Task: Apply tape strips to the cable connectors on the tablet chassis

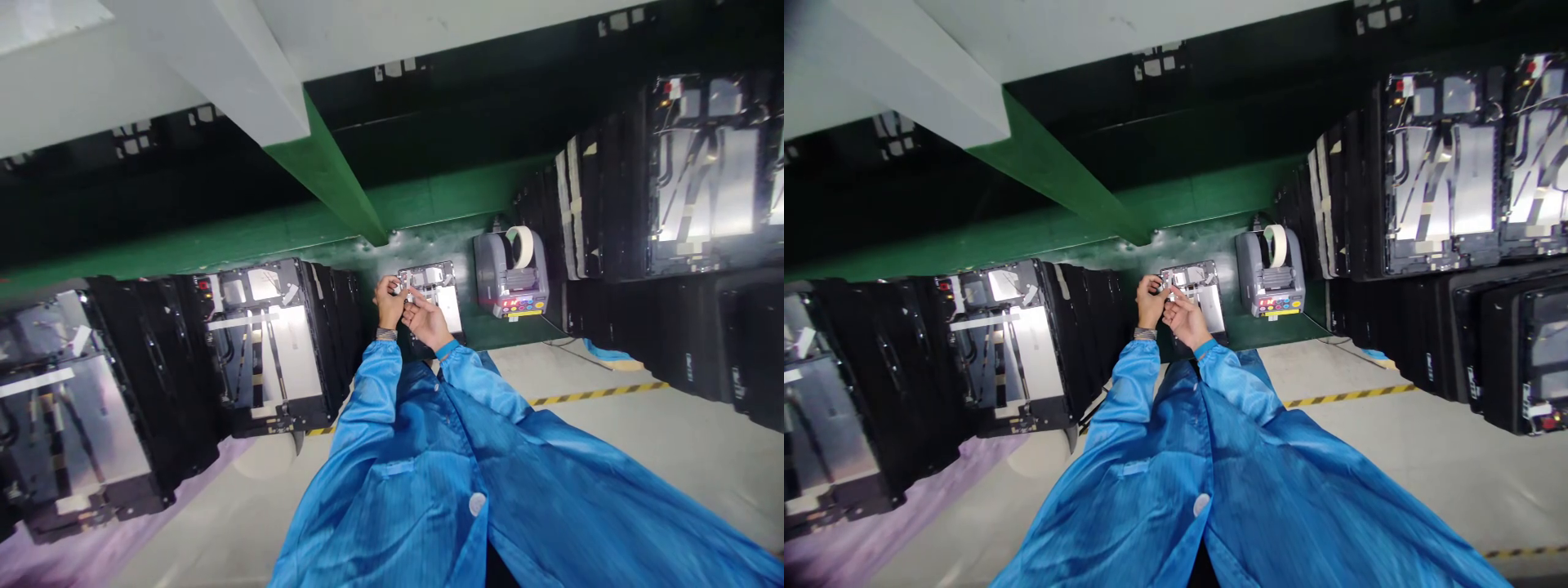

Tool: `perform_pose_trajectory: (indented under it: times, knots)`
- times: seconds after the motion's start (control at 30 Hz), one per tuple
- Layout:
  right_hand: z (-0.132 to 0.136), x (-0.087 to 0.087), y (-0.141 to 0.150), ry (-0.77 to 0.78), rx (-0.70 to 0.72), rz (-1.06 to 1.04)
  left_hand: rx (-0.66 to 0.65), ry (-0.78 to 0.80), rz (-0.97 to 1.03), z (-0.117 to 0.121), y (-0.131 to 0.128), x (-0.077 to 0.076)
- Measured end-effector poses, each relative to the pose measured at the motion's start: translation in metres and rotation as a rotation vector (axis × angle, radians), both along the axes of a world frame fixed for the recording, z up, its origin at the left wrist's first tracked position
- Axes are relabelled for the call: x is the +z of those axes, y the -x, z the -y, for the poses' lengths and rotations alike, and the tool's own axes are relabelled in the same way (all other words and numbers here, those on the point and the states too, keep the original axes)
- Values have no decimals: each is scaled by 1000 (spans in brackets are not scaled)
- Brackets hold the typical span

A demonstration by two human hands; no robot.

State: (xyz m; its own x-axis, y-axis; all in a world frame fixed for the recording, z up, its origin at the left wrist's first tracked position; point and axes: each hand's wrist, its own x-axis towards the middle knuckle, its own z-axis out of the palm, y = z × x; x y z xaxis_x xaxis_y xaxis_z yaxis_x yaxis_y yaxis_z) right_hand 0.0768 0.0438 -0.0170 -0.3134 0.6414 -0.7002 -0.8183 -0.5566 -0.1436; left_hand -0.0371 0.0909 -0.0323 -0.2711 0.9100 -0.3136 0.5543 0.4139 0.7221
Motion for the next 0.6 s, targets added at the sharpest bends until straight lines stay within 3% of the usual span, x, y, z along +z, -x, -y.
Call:
perform_pose_trajectory:
  times: [0.33, 0.6]
  knots:
    - [-5, 1, -1, 42, -39, -66, -92, -4, 3, -1, 2, 5]
    - [-9, 10, -3, 113, -63, -86, -75, -50, 101, -1, 3, 1]
